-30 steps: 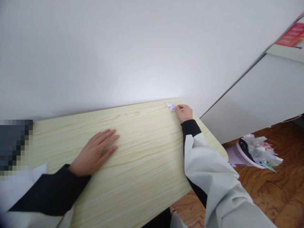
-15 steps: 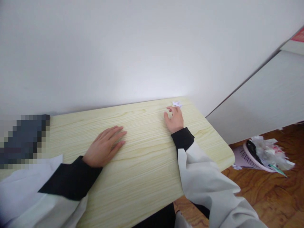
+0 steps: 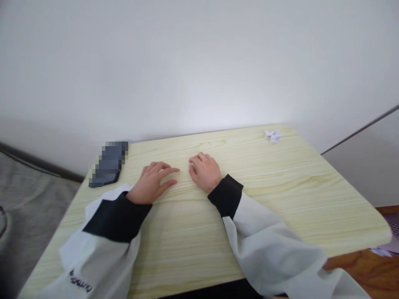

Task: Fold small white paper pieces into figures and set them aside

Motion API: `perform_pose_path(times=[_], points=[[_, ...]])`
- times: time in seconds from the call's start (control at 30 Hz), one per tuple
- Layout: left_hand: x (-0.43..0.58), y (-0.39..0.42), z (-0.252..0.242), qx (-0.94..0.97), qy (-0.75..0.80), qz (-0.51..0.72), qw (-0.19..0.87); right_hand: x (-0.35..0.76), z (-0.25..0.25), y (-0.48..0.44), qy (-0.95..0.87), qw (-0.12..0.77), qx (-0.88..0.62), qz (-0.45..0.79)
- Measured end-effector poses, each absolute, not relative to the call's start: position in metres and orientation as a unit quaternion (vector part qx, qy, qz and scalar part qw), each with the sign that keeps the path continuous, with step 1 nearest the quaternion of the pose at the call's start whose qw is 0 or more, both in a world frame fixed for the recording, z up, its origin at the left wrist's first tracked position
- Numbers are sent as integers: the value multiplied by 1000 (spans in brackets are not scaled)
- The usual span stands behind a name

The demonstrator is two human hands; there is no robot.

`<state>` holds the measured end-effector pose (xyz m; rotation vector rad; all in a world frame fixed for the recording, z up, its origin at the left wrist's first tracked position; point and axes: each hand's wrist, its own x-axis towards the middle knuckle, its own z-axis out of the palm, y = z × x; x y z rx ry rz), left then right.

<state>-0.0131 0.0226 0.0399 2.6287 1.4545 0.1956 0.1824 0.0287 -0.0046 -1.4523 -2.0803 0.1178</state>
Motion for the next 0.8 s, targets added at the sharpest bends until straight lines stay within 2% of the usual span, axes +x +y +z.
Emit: perform_pose_path(times=[0.13,0.27,0.57,0.8], points=[[-53,31,62,864,482,2,143,168,-4,30,-792,293,-533,51],[-93,30,75,855,494,-44,153,169,-5,29,-790,300,-531,63],[-117,20,64,820,543,-97,156,173,-9,30,-794,301,-523,67],[-116,34,58,819,538,-83,182,175,-9,30,-793,300,-525,68]])
